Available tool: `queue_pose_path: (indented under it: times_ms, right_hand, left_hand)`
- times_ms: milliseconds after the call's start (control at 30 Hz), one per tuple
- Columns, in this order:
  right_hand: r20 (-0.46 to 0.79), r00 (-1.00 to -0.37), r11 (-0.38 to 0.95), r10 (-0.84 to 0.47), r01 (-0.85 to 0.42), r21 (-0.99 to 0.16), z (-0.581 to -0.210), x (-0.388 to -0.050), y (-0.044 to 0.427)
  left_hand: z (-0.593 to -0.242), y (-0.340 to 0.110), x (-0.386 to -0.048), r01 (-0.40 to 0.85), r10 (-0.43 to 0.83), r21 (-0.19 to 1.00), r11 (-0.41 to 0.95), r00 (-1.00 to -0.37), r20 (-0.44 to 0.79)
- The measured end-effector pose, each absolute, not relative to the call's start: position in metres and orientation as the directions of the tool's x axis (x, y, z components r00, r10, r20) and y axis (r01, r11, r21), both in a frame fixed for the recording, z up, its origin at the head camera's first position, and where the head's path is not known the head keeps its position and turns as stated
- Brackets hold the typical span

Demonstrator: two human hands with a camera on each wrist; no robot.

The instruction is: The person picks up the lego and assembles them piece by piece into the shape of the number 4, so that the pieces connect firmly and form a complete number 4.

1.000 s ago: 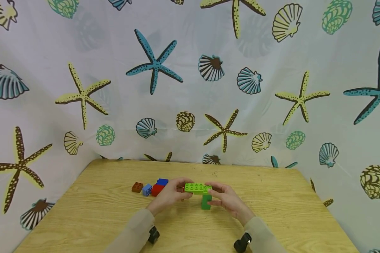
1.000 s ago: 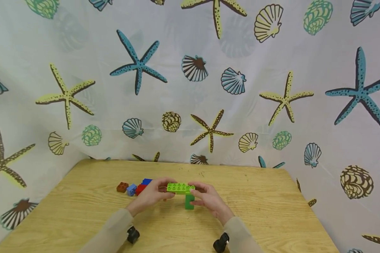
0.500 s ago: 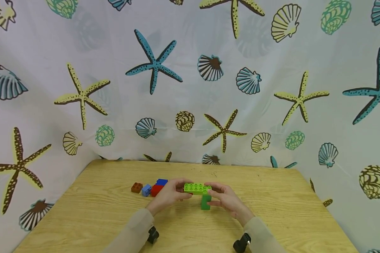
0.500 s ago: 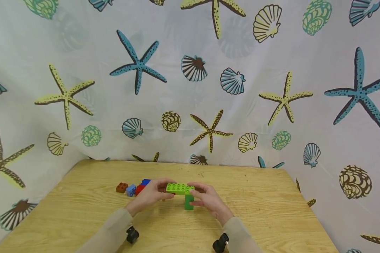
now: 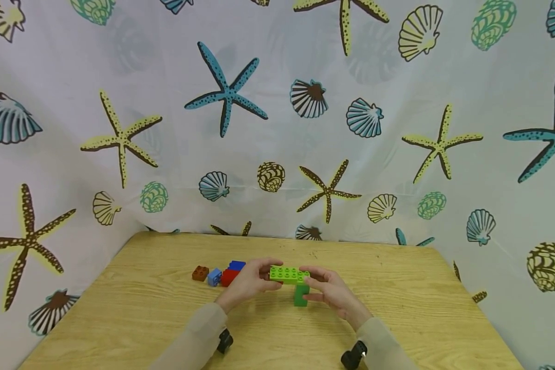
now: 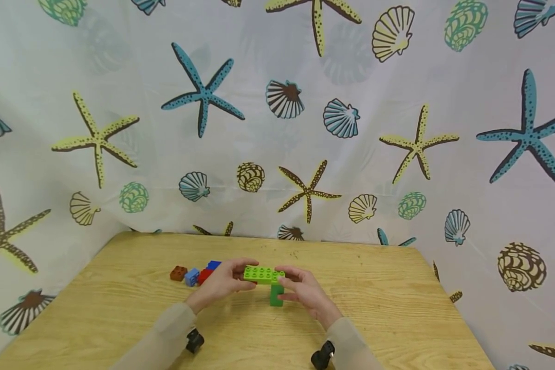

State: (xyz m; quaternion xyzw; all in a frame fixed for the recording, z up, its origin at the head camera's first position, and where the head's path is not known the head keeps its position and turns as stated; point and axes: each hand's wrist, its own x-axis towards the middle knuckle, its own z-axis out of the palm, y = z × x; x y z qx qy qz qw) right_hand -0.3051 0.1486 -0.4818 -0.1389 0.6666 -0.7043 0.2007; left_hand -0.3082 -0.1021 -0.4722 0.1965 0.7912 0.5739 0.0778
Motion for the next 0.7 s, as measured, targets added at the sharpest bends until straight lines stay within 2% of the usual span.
queue_pose_path:
  times_ms: [333,700]
  right_hand:
    - [-0.072,-0.88,-0.037,-0.47,0.101,-0.994,-0.4821,-0.3057,0.1484]
    - [-0.068,-0.883,-0.038,-0.464,0.097,-0.995,-0.4821,-0.3047,0.1476]
  left_hand:
    - [-0.4724,-0.1058,-0.309,0.108,0.375,0.978,0.181,-0.927,0.033]
    - [-0.4706,-0.1033,-0.3082,0.053,0.361,0.994,0.096,-0.932,0.015]
